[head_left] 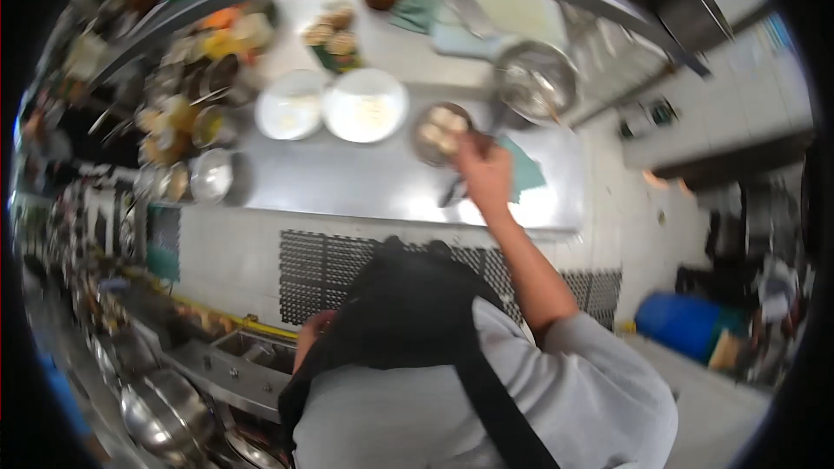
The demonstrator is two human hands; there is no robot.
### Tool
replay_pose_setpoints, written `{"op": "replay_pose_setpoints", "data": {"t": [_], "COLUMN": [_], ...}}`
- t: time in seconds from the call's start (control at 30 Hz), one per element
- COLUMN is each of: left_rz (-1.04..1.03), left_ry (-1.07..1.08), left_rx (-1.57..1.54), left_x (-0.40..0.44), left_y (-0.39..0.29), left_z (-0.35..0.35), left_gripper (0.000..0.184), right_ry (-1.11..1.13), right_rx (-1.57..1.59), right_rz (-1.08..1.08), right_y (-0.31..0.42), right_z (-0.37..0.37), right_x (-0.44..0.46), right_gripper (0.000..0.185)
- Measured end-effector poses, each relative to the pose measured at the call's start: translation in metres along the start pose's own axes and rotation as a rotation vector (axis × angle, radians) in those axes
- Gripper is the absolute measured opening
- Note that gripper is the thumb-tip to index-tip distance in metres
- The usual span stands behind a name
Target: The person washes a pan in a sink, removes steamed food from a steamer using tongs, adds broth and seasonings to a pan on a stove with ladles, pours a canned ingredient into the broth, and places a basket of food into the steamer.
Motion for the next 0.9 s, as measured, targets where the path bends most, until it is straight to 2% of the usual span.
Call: {"op": "replay_pose_setpoints", "data": {"t": [0.03,0.07,0.1,0.13,0.17,0.2,0.3,0.4,0.5,0.53,0.57,0.6,0.63,0.67,0.73,0.83,0.9], "left_rz": [0.041,0.119,-0.022,-0.163,-0.251,-0.342,-0.178,-0.198,-0.09,-0.358,-0.619,-0.735,-0.863,-0.993,-1.216,-1.484,-1.559], "left_ry": [-0.011,-0.045,-0.029,-0.029,-0.007,0.007,0.105,0.164,0.207,0.204,0.206,0.296,0.33,0.379,0.33,0.236,0.058], "left_rx": [-0.085,-0.191,-0.32,-0.455,-0.476,-0.497,-0.613,-0.588,-0.305,-0.195,-0.069,-0.168,-0.32,-0.464,-0.738,-0.961,-1.136], "left_x": [0.001,0.005,0.008,0.009,0.005,0.006,0.032,0.031,0.006,-0.011,-0.038,-0.064,-0.089,-0.116,-0.151,-0.183,-0.196], "left_y": [-0.019,-0.053,-0.107,-0.161,-0.221,-0.267,-0.281,-0.28,-0.264,-0.296,-0.332,-0.36,-0.38,-0.399,-0.414,-0.418,-0.411], "left_z": [-0.005,-0.008,-0.017,-0.025,-0.037,-0.046,-0.06,-0.075,-0.061,-0.045,-0.032,-0.023,-0.015,-0.006,0.003,0.017,0.027], "left_gripper": [0.033,0.036,0.043,0.051,0.058,0.065,0.074,0.071,0.053,0.043,0.033,0.035,0.043,0.055,0.062,0.045,0.04], "right_ry": [0.098,0.116,0.311,0.414,0.399,0.521,0.632,0.715,0.719,0.677,0.672,0.68,0.686,0.707,0.757,0.879,0.963], "right_rx": [-0.162,-0.055,-0.216,-0.237,-0.238,-0.373,-0.422,-0.486,-0.5,-0.436,-0.52,-0.513,-0.511,-0.544,-0.613,-0.677,-0.679], "right_rz": [-0.074,0.079,0.031,0.082,0.343,0.311,0.383,0.357,0.183,0.093,0.08,-0.024,-0.13,-0.148,-0.176,-0.105,-0.055], "right_y": [-0.011,0.011,0.02,0.016,0.02,0.022,0.011,-0.002,-0.007,-0.017,-0.019,-0.031,-0.043,-0.053,-0.072,-0.064,-0.054], "right_z": [-0.016,-0.036,-0.057,-0.084,-0.104,-0.118,-0.129,-0.121,-0.099,-0.091,-0.084,-0.078,-0.072,-0.069,-0.074,-0.102,-0.128], "right_x": [-0.008,-0.023,-0.038,-0.049,-0.062,-0.074,-0.101,-0.112,-0.106,-0.102,-0.097,-0.096,-0.097,-0.097,-0.099,-0.109,-0.118], "right_gripper": [0.037,0.042,0.044,0.042,0.038,0.033,0.027,0.024,0.027,0.029,0.035,0.037,0.04,0.042,0.045,0.048,0.047]}}
Point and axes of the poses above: each hand's wrist, its own x-axis towards the middle knuckle, its own z-axis out of the back of the hand, y = z × x, the point moved 10 cm from there along x, towards the middle knuckle, and after that the axes turned 7 degrees about -x, right-handed, at the moved point
